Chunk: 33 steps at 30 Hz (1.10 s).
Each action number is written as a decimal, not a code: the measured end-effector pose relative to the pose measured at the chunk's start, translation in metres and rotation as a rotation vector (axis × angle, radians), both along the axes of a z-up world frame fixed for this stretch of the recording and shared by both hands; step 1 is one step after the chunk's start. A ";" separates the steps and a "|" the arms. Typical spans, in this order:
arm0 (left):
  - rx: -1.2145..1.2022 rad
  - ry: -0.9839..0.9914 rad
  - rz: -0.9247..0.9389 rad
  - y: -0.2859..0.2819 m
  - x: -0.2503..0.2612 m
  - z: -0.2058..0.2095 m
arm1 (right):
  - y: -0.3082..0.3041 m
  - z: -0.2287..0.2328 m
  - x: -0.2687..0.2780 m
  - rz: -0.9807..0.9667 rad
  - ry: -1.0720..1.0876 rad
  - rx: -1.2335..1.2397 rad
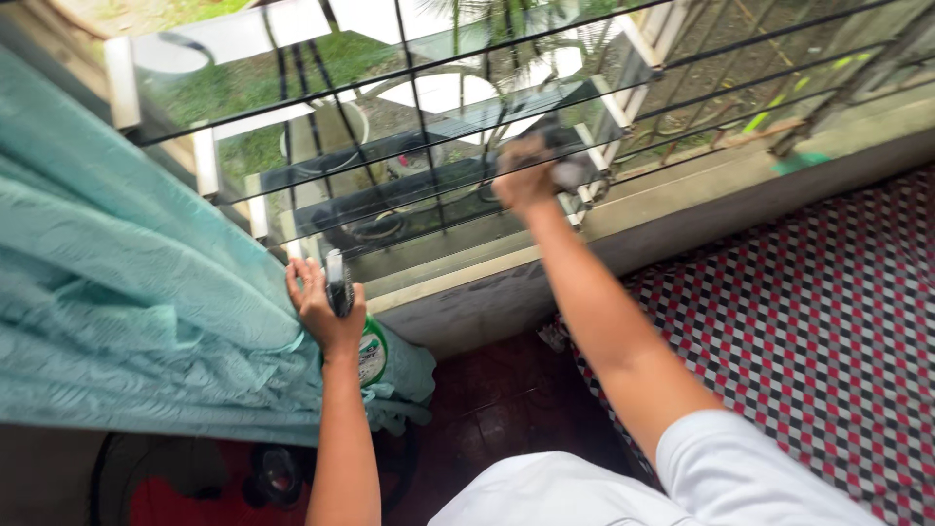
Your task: The person wipes a glass window pane using a cloth while holding a spray bottle. They repeatedly spray and wipe the same section of the glass throughout the clip.
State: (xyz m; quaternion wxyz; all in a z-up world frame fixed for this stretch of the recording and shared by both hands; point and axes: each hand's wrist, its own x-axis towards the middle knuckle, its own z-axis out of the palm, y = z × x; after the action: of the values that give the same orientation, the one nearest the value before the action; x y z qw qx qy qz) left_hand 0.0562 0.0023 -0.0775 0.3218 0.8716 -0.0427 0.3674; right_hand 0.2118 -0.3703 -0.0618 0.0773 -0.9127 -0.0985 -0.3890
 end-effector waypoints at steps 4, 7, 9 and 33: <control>0.010 -0.008 0.030 -0.005 0.001 -0.001 | 0.042 -0.005 -0.064 0.345 0.063 0.055; 0.005 -0.012 0.042 -0.006 0.001 -0.003 | -0.001 -0.001 -0.090 0.355 0.015 -0.007; 0.010 -0.012 0.049 -0.007 0.001 -0.003 | -0.052 0.008 -0.075 0.150 0.440 -0.106; -0.018 0.003 -0.018 0.010 0.004 -0.006 | -0.070 0.001 -0.020 -0.120 0.195 -0.103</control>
State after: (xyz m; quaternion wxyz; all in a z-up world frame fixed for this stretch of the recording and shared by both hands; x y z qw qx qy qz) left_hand 0.0598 0.0125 -0.0838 0.3330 0.8688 -0.0465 0.3634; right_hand 0.1920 -0.4402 -0.0606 0.0162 -0.9531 -0.0558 -0.2969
